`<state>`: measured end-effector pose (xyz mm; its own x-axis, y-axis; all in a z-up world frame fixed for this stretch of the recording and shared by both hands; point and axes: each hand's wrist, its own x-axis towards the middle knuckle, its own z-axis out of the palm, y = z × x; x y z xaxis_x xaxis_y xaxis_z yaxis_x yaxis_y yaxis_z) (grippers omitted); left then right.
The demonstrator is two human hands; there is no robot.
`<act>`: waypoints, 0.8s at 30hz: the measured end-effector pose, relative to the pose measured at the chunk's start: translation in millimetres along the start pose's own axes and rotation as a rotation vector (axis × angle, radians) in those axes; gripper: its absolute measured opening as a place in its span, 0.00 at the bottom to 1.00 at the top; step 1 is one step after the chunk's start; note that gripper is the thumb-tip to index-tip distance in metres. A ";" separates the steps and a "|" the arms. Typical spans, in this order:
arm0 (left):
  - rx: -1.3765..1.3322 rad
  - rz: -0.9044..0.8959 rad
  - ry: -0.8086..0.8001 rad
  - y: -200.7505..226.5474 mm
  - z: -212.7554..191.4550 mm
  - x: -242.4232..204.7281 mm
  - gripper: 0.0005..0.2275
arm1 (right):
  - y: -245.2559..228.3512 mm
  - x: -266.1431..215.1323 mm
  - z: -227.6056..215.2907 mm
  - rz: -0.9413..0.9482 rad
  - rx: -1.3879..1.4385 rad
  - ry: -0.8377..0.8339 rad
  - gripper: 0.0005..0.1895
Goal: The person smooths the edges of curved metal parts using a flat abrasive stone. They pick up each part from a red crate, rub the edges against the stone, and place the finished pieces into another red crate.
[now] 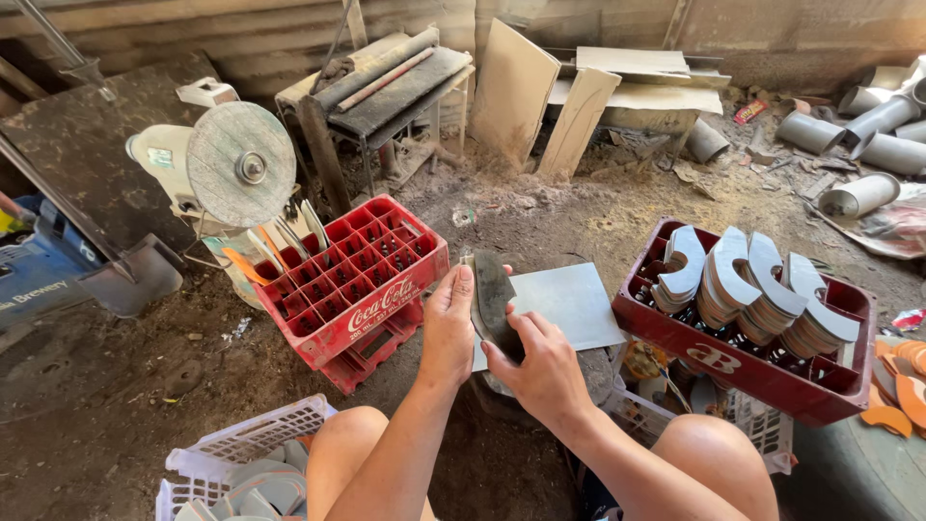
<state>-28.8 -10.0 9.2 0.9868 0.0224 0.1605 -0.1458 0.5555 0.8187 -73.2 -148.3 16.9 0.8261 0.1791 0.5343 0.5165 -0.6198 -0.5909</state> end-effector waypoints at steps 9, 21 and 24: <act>-0.091 0.077 0.147 -28.7 -44.3 27.6 0.12 | 7.4 27.2 10.8 0.177 0.080 -0.038 0.21; -0.325 -0.138 -0.056 12.7 -34.8 16.8 0.17 | 4.1 37.0 14.0 0.094 0.110 -0.088 0.21; -0.266 -0.084 -0.075 2.9 -43.1 16.9 0.16 | 5.2 34.2 14.0 -0.143 0.097 -0.005 0.19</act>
<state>-9.5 27.8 -9.5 0.9852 -0.0891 0.1464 -0.0301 0.7513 0.6593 -39.1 -134.7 23.6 0.7433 0.2645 0.6144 0.6484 -0.5106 -0.5647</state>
